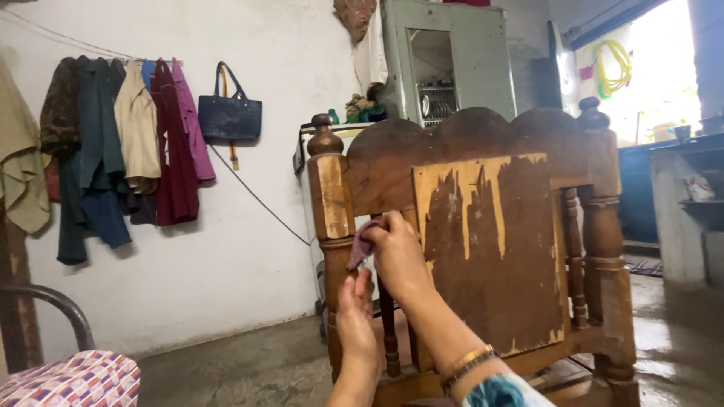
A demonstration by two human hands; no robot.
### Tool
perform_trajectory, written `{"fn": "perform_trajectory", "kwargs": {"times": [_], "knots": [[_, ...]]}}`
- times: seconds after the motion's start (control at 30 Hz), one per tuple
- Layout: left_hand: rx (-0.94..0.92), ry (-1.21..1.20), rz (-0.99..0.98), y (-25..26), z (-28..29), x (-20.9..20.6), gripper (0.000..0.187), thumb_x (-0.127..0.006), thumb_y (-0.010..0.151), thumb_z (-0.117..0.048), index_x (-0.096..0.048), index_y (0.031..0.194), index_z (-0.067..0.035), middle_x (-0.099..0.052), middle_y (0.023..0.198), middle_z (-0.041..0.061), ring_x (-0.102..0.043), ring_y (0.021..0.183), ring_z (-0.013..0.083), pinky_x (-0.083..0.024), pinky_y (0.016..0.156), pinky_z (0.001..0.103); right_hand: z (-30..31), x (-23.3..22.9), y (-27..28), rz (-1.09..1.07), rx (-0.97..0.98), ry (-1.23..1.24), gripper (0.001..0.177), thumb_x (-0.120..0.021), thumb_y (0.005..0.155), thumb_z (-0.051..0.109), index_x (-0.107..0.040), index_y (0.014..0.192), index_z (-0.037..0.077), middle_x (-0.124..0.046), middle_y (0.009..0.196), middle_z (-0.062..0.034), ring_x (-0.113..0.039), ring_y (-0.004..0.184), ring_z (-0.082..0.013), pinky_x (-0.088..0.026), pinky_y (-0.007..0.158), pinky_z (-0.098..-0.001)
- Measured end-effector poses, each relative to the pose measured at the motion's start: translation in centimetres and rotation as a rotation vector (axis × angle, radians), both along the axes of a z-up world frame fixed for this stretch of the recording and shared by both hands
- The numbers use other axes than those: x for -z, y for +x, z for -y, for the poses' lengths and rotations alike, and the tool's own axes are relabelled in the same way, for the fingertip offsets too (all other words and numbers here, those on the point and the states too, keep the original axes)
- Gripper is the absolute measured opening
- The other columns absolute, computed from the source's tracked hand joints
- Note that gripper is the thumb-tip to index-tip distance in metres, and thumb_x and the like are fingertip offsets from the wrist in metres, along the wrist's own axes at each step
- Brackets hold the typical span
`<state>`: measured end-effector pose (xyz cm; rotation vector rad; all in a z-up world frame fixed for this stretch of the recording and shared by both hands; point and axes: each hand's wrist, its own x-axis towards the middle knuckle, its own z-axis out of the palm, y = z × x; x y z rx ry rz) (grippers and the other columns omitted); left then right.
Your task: The person scrubs the legs and backrest of a wooden chair using a purple cloth and a cleaning solution from a small metal bowl. They wipe the chair's legs, seat frame, and back panel, removing dirt and old finish.
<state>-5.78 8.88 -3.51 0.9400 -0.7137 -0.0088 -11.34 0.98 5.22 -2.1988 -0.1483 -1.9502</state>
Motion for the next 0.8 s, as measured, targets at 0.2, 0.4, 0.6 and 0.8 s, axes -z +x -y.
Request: {"fn": "perform_trajectory", "kwargs": {"times": [0.2, 0.4, 0.6, 0.8], "knots": [[-0.968, 0.105, 0.514, -0.2, -1.9, -4.6, 0.056, -0.056, 0.097, -0.031, -0.054, 0.146, -0.005, -0.057, 0.15, 0.023, -0.05, 0.136, 0.0393, -0.037, 0.11, 0.05, 0.2, 11.9, 0.6, -0.27, 0.038, 0.145, 0.032, -0.062, 0.08, -0.004, -0.075, 0.106, 0.009, -0.064, 0.105, -0.0151, -0.064, 0.104, -0.0357, -0.053, 0.086, -0.0459], [-0.896, 0.474, 0.165, -0.9, -3.0, -6.2, 0.067, -0.078, 0.077, -0.042, -0.057, 0.13, -0.008, -0.073, 0.112, 0.021, -0.069, 0.106, 0.0408, -0.054, 0.092, 0.049, 0.8, 13.1, 0.1, -0.399, 0.018, 0.09, 0.04, -0.06, 0.082, -0.003, -0.072, 0.117, 0.012, -0.061, 0.112, -0.0175, -0.061, 0.11, -0.0381, -0.051, 0.091, -0.0472], [-0.821, 0.43, 0.168, 0.2, -3.7, -5.9, 0.05, -0.081, 0.07, -0.044, -0.069, 0.102, -0.008, -0.078, 0.092, 0.018, -0.075, 0.091, 0.0373, -0.057, 0.082, 0.048, 1.7, -2.0, 2.2, -0.217, 0.042, 0.088, 0.022, -0.071, 0.08, 0.009, -0.077, 0.101, 0.012, -0.061, 0.104, -0.0188, -0.065, 0.095, -0.0377, -0.053, 0.082, -0.0474], [-0.78, 0.413, 0.162, 0.1, -3.8, -5.9, 0.053, -0.082, 0.069, -0.046, -0.067, 0.101, -0.006, -0.077, 0.09, 0.02, -0.075, 0.089, 0.0375, -0.057, 0.081, 0.047, 0.8, 4.7, 1.3, -0.15, 0.035, 0.09, 0.025, -0.065, 0.088, 0.001, -0.074, 0.109, 0.01, -0.062, 0.099, -0.0185, -0.065, 0.094, -0.0389, -0.052, 0.079, -0.0476]]}}
